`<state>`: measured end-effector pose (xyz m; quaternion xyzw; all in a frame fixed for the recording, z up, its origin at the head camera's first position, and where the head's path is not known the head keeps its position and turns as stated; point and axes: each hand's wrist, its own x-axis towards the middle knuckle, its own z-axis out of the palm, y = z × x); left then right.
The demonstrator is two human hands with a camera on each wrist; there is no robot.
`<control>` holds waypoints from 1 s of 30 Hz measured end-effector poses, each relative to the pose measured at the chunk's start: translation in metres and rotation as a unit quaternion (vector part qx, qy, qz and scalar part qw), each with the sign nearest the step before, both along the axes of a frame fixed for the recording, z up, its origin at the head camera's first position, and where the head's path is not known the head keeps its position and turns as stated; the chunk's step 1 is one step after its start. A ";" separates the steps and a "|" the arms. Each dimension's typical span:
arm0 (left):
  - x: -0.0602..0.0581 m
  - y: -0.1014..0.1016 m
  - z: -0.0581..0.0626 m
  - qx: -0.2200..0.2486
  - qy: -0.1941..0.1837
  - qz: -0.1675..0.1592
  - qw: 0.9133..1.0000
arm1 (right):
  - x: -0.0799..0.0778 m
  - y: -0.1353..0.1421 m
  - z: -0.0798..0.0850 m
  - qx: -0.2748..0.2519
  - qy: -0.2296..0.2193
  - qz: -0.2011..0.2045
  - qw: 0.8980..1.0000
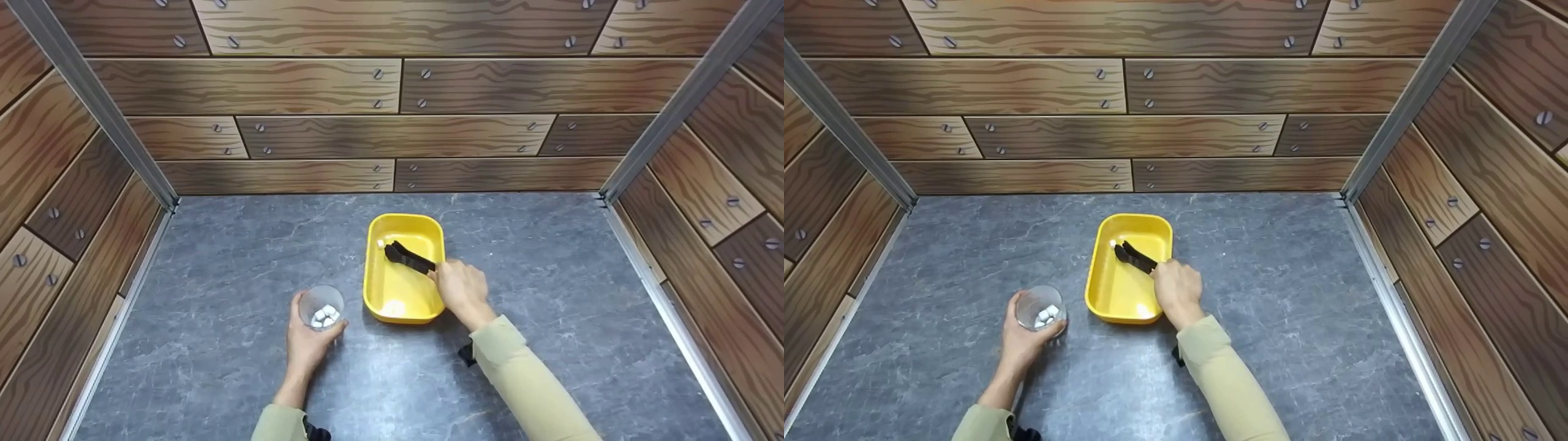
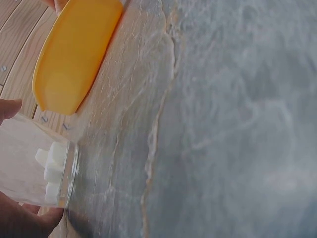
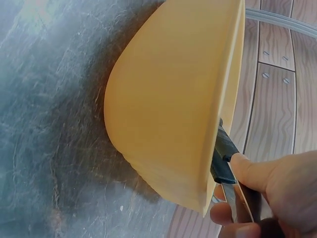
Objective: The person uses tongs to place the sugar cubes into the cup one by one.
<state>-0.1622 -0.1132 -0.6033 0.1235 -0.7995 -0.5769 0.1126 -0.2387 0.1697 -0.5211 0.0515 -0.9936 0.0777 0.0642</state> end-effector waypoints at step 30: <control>0.002 0.000 0.003 0.006 -0.006 0.001 1.000 | 0.040 -0.004 0.027 -0.052 0.053 0.057 0.996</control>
